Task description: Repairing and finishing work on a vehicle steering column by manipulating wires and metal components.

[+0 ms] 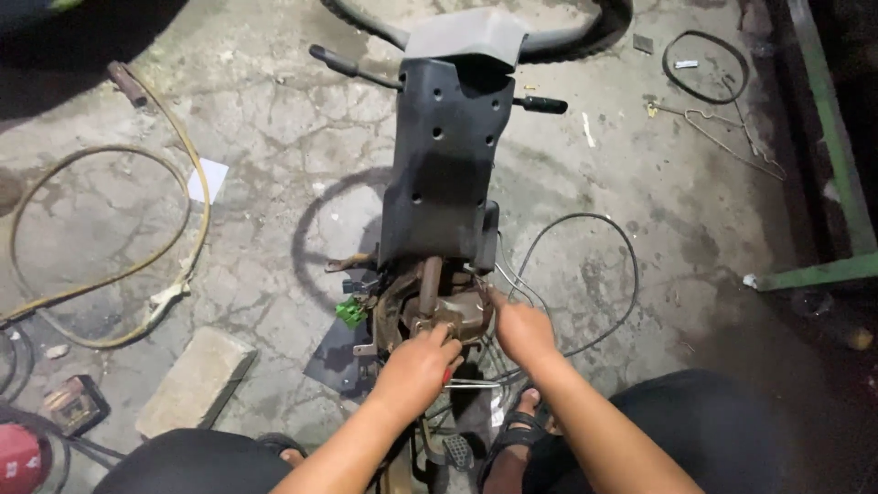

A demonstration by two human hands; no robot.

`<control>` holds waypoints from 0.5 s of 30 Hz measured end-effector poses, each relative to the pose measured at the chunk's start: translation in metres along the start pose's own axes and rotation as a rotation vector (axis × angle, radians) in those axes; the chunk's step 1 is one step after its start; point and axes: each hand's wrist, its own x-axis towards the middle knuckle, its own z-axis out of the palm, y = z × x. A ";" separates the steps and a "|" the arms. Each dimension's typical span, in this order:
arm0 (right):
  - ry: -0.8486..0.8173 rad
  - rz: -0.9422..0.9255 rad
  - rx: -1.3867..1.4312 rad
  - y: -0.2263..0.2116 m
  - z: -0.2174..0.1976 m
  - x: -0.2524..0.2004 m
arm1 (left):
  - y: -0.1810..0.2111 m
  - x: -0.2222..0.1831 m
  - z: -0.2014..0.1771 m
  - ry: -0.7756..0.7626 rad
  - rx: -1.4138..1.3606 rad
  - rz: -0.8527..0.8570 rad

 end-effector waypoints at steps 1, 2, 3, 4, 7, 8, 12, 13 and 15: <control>0.003 -0.004 0.000 0.003 0.003 0.000 | 0.001 -0.002 -0.004 0.003 0.004 -0.002; 0.001 0.024 0.017 0.006 0.007 0.001 | 0.001 -0.004 -0.007 0.001 -0.004 -0.001; 0.002 0.050 0.032 0.009 0.010 0.003 | 0.001 -0.004 -0.011 0.002 -0.010 0.001; 0.009 0.045 0.031 0.005 0.002 0.008 | -0.002 -0.005 -0.013 0.008 -0.004 0.001; -0.096 0.213 0.300 0.000 -0.010 0.001 | 0.001 -0.009 -0.011 0.016 -0.010 0.007; -0.096 0.182 0.194 -0.006 -0.011 -0.007 | 0.005 -0.011 -0.013 0.020 -0.021 0.004; -0.052 0.200 0.187 -0.002 -0.007 0.000 | -0.002 -0.007 -0.008 0.011 0.024 0.024; -0.054 0.201 0.185 0.006 0.001 0.010 | -0.003 -0.006 -0.007 0.011 0.021 0.023; 0.040 0.195 0.452 0.024 0.021 0.026 | -0.004 -0.006 -0.002 0.017 0.029 0.024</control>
